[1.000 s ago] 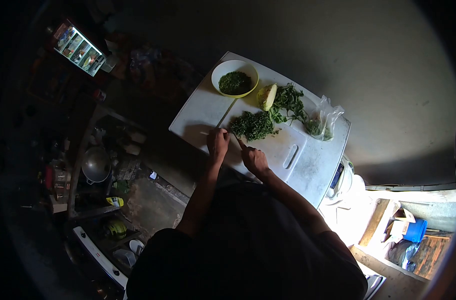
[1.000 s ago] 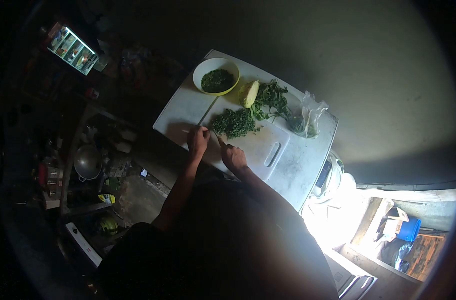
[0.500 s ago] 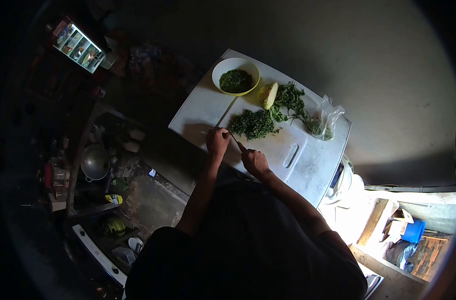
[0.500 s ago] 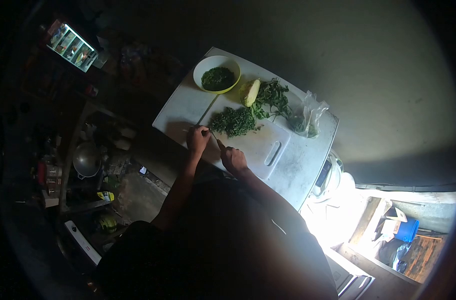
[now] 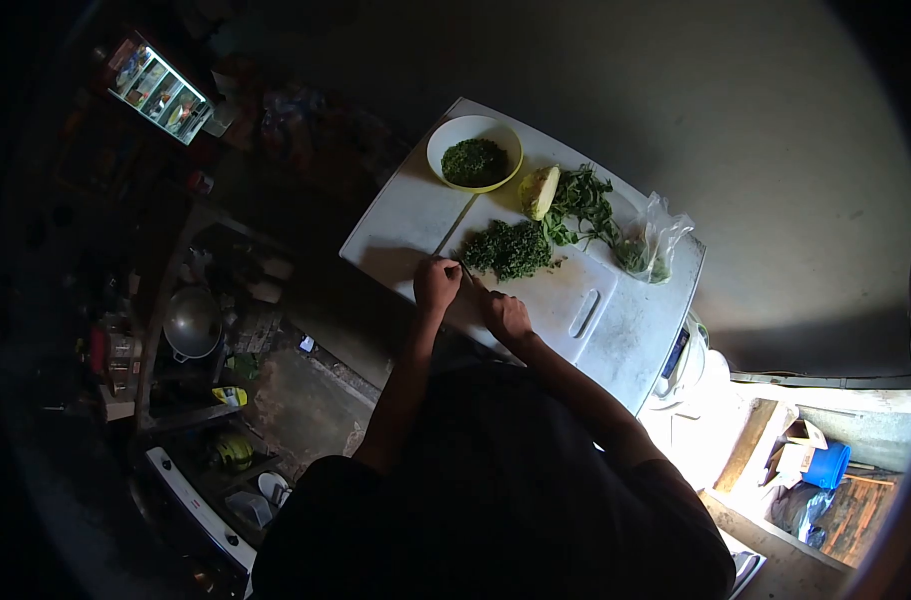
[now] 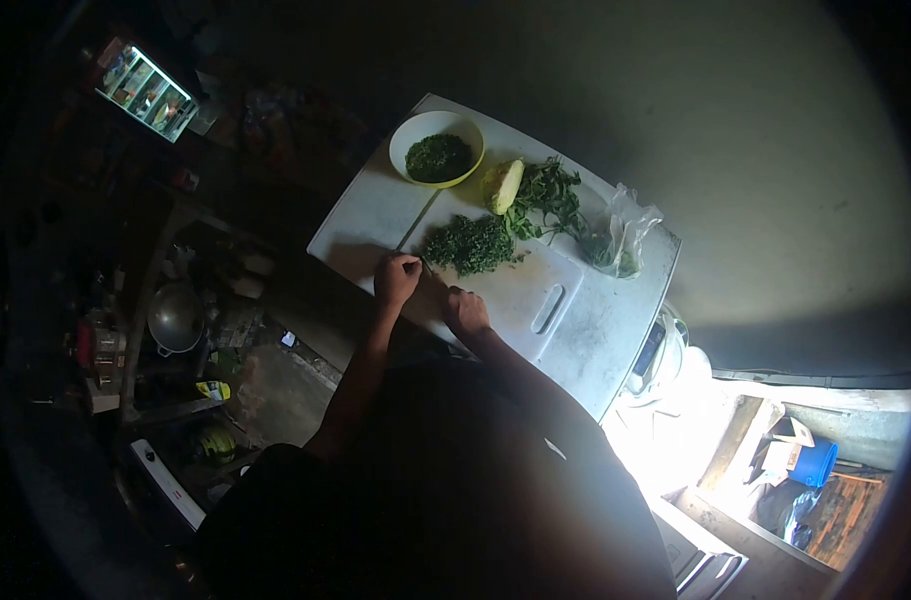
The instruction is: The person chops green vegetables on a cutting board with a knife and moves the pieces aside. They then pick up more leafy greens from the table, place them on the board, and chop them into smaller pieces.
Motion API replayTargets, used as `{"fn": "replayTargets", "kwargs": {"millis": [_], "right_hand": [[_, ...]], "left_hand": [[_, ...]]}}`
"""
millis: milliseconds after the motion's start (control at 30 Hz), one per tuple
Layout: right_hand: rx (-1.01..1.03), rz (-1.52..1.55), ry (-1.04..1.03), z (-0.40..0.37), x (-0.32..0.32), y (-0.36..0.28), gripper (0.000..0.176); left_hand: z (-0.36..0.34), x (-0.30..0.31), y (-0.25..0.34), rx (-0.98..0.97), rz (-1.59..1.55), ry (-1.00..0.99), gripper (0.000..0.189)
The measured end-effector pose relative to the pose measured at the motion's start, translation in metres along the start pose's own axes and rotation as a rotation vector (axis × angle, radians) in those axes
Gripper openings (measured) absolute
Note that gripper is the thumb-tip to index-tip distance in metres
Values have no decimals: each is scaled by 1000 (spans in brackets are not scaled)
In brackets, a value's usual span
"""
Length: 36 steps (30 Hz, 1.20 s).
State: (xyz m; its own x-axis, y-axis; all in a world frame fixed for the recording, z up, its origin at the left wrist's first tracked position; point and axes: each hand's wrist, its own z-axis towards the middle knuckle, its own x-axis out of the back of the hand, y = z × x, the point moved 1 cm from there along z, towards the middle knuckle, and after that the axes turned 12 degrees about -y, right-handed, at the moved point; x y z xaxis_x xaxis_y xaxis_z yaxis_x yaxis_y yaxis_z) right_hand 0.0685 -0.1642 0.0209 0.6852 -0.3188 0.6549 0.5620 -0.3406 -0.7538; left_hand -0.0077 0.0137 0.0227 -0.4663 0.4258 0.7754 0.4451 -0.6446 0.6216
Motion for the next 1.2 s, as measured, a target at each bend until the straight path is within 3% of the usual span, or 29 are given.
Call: {"fn": "replayTargets", "kwargs": {"millis": [33,67,167,267,433,533,667,733,833,1067,1200], "right_hand": [[21,-103,-49,-1,-7,12,27],[41,-204,-99,-3,-14,25,58],[59,-179,-140,-13,-13,41,60],[109,-294,-60,-7,-25,56,63],[109,-273,-96,-6,-7,33,63],[99,-276,-93,-10,19,-5,61],[75,-333,-119,-10,24,-19,57],[98,-336,-114,-11,23,-19,57],[124,-352,-107,-14,22,-22,56],[180,-383,-65,-18,18,-18,57],[137,-342,-114,-15,17,-21,56]], "left_hand": [[1,2,-1,-6,-59,-22,12],[2,4,-1,-7,-57,-24,12],[2,9,6,69,-105,-100,14],[1,7,9,68,-113,-47,13],[-3,0,8,-55,181,58,12],[0,-5,5,-93,186,155,12],[1,1,12,-7,185,87,12],[-2,6,17,13,12,46,12],[-3,12,20,59,95,-20,15],[-3,3,9,137,-35,-7,17],[-2,-9,-4,84,-37,60,12]]}}
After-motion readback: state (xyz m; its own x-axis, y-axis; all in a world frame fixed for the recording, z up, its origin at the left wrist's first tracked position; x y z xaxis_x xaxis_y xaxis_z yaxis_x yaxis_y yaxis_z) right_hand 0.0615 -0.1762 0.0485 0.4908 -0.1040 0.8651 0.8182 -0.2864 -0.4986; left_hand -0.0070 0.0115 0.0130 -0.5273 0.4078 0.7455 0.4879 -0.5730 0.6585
